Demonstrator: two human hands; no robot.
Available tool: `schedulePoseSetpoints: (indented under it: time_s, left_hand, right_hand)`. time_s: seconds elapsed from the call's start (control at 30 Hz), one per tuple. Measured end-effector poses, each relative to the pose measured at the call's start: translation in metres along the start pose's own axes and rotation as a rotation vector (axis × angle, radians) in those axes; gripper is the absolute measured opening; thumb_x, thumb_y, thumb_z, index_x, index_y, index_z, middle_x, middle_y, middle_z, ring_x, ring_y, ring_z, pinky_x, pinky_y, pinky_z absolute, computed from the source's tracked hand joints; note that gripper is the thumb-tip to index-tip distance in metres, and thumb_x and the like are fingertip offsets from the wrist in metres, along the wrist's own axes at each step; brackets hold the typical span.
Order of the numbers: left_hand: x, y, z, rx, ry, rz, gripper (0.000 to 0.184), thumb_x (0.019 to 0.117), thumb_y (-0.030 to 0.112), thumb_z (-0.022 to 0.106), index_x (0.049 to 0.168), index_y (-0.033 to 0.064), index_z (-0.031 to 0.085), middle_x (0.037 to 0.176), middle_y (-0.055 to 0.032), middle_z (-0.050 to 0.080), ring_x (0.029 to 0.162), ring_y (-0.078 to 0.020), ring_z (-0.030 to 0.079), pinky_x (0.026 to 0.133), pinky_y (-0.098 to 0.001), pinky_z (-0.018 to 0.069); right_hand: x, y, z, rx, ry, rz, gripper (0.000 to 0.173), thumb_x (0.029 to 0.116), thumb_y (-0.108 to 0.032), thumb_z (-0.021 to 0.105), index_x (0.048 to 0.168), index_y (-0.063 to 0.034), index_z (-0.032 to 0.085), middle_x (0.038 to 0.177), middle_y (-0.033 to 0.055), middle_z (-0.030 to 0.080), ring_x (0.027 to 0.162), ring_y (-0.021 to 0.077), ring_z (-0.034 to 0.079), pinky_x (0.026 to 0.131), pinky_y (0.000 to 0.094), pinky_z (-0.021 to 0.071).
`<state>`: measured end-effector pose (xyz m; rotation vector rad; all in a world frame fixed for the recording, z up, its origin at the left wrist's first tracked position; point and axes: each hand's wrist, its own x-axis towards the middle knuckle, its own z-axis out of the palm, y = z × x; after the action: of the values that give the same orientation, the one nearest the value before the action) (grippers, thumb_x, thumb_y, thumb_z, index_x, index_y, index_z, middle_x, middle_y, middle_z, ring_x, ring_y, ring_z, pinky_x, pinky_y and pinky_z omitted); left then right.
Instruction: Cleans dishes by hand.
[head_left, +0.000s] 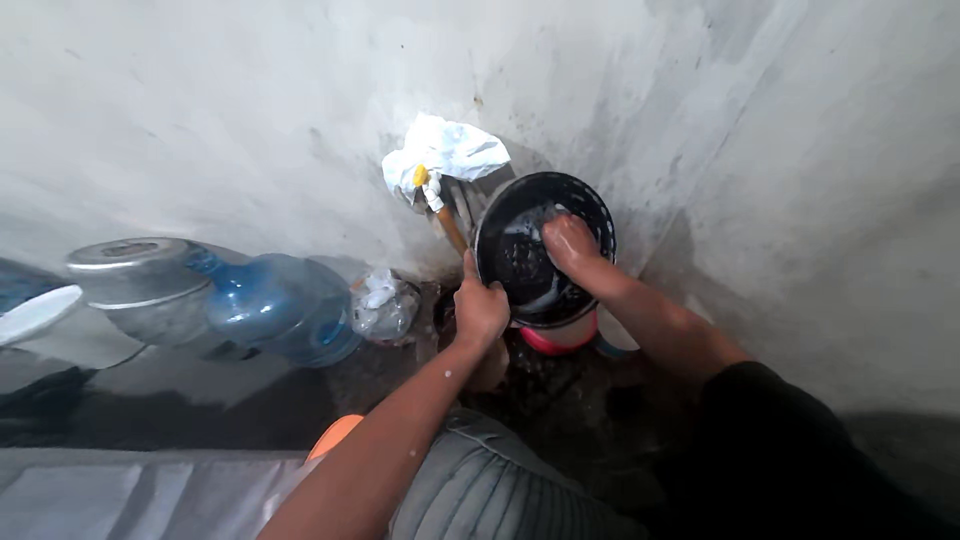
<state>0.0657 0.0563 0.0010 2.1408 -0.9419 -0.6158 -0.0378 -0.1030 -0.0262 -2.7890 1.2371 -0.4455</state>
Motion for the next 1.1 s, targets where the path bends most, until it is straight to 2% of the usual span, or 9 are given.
schedulePoseSetpoints:
  time_s: [0.1, 0.23, 0.37, 0.5, 0.6, 0.7, 0.77, 0.9, 1.1]
  left_hand:
    - [-0.004, 0.004, 0.000, 0.041, -0.004, 0.023, 0.071, 0.1025, 0.012, 0.054, 0.164, 0.0190, 0.021, 0.116, -0.0249, 0.068, 0.104, -0.0404, 0.069, 0.088, -0.0591, 0.0545]
    - [-0.002, -0.002, -0.005, 0.025, -0.011, 0.041, 0.078, 0.1016, 0.009, 0.055, 0.166, 0.0250, 0.014, 0.117, -0.0241, 0.069, 0.103, -0.0396, 0.069, 0.089, -0.0585, 0.0543]
    - [-0.001, -0.002, -0.007, 0.045, -0.024, 0.041, 0.082, 0.1018, 0.010, 0.056, 0.166, 0.0263, 0.008, 0.109, -0.0248, 0.069, 0.095, -0.0397, 0.070, 0.083, -0.0582, 0.0562]
    - [-0.007, 0.007, -0.002, 0.041, -0.055, 0.041, 0.079, 0.1011, 0.010, 0.056, 0.166, 0.0237, 0.013, 0.118, -0.0241, 0.068, 0.104, -0.0392, 0.069, 0.090, -0.0577, 0.0544]
    - [-0.007, 0.009, 0.002, 0.038, -0.041, 0.066, 0.078, 0.1008, 0.011, 0.056, 0.166, 0.0249, 0.017, 0.115, -0.0230, 0.069, 0.101, -0.0386, 0.069, 0.088, -0.0576, 0.0548]
    - [0.000, -0.003, -0.003, 0.047, -0.013, 0.079, 0.081, 0.0999, 0.010, 0.058, 0.166, 0.0282, 0.015, 0.110, -0.0227, 0.070, 0.097, -0.0384, 0.070, 0.085, -0.0579, 0.0556]
    - [0.004, -0.010, -0.010, 0.081, -0.035, 0.069, 0.083, 0.0998, 0.009, 0.058, 0.166, 0.0296, 0.012, 0.111, -0.0231, 0.070, 0.097, -0.0392, 0.070, 0.085, -0.0583, 0.0557]
    - [0.003, -0.011, -0.009, 0.136, -0.157, 0.041, 0.077, 0.1009, 0.011, 0.056, 0.166, 0.0237, 0.016, 0.117, -0.0251, 0.067, 0.102, -0.0406, 0.069, 0.087, -0.0599, 0.0547]
    - [0.006, -0.045, -0.006, 0.255, -0.387, 0.087, 0.068, 0.1030, 0.015, 0.056, 0.163, 0.0309, 0.026, 0.124, -0.0217, 0.066, 0.104, -0.0385, 0.069, 0.086, -0.0621, 0.0554]
  right_hand:
    - [0.006, -0.008, 0.033, 0.212, 0.151, -0.173, 0.028, 0.0953, -0.004, 0.063, 0.122, -0.0051, 0.071, 0.127, 0.0217, 0.066, 0.119, 0.0405, 0.063, 0.103, 0.0551, 0.0516]
    - [-0.027, -0.023, 0.054, 0.199, -0.157, -0.283, 0.032, 0.0952, -0.011, 0.067, 0.127, -0.0142, 0.070, 0.130, 0.0175, 0.063, 0.114, 0.0388, 0.065, 0.095, 0.0581, 0.0540]
    - [-0.016, 0.000, 0.033, 0.147, -0.067, 0.066, 0.036, 0.0967, -0.015, 0.067, 0.131, -0.0068, 0.067, 0.121, 0.0258, 0.068, 0.109, 0.0475, 0.067, 0.091, 0.0648, 0.0532]
    - [0.011, -0.006, 0.016, 0.178, 0.226, 0.061, 0.028, 0.0981, -0.014, 0.065, 0.122, -0.0006, 0.071, 0.122, 0.0257, 0.067, 0.115, 0.0447, 0.065, 0.096, 0.0591, 0.0537]
    - [-0.006, -0.043, 0.025, 0.252, 0.061, -0.090, 0.024, 0.0949, -0.011, 0.066, 0.114, 0.0027, 0.072, 0.123, 0.0267, 0.064, 0.118, 0.0426, 0.062, 0.100, 0.0573, 0.0517]
    - [-0.031, -0.038, 0.052, 0.227, -0.122, -0.364, 0.021, 0.0921, -0.007, 0.067, 0.113, -0.0039, 0.073, 0.127, 0.0164, 0.065, 0.122, 0.0338, 0.061, 0.104, 0.0516, 0.0507]
    - [-0.031, -0.015, 0.047, 0.136, -0.185, -0.249, 0.025, 0.0959, -0.007, 0.064, 0.119, -0.0085, 0.073, 0.130, 0.0155, 0.066, 0.124, 0.0363, 0.061, 0.102, 0.0557, 0.0505]
    - [-0.018, 0.011, 0.037, 0.059, 0.088, 0.021, 0.037, 0.0971, 0.000, 0.057, 0.131, -0.0103, 0.067, 0.136, 0.0200, 0.062, 0.118, 0.0434, 0.063, 0.091, 0.0599, 0.0557]
    - [-0.047, -0.013, 0.075, 0.254, -0.081, -0.192, 0.036, 0.0943, -0.012, 0.066, 0.130, -0.0110, 0.069, 0.134, 0.0173, 0.064, 0.130, 0.0373, 0.057, 0.109, 0.0552, 0.0470]
